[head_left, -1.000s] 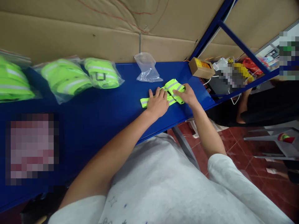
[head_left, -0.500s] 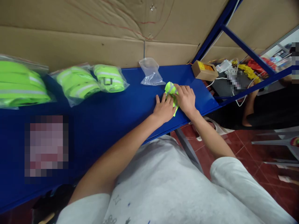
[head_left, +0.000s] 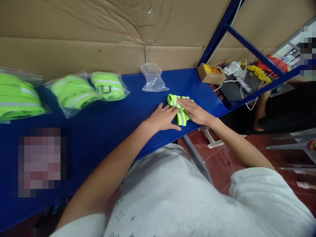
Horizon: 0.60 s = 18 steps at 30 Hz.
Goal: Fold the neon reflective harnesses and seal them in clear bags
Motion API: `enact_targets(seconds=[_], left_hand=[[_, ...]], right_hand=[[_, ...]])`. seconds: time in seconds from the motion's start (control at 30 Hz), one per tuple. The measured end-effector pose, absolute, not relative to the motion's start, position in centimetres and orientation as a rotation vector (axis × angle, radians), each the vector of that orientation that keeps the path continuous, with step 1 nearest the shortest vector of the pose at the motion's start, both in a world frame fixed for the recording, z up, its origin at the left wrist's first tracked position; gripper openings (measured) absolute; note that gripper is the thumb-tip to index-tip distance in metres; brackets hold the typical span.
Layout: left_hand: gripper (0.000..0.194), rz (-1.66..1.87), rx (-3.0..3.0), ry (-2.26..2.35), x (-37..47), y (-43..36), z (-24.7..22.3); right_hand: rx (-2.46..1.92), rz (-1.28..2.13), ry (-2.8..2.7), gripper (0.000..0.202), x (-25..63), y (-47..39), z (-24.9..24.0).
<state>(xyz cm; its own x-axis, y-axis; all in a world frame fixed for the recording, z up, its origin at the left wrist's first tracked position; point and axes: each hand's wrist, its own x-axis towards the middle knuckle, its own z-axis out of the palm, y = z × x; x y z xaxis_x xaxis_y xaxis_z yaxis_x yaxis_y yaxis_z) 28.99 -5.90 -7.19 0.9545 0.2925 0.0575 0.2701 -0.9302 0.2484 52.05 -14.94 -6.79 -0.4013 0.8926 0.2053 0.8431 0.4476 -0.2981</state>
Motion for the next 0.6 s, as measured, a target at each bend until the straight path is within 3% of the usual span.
enact_targets(seconds=[0.23, 0.3, 0.43, 0.6], left_hand=[[0.037, 0.429, 3.180, 0.126, 29.4, -8.0, -7.1], [0.033, 0.534, 3.205, 0.004, 29.5, -7.9, -6.7], [0.051, 0.663, 3.203, -0.018, 29.2, -6.2, -6.4], [0.028, 0.677, 3.249, -0.100, 29.1, -4.7, -7.6]], right_hand=[[-1.278, 0.465, -2.446, 0.075, 53.5, -15.0, -5.7], [-1.262, 0.453, -2.465, 0.077, 53.6, -14.9, -5.9], [-1.225, 0.442, -2.453, 0.081, 53.8, -14.9, -6.5], [-1.179, 0.535, -2.421, 0.087, 54.1, -14.7, -6.4]])
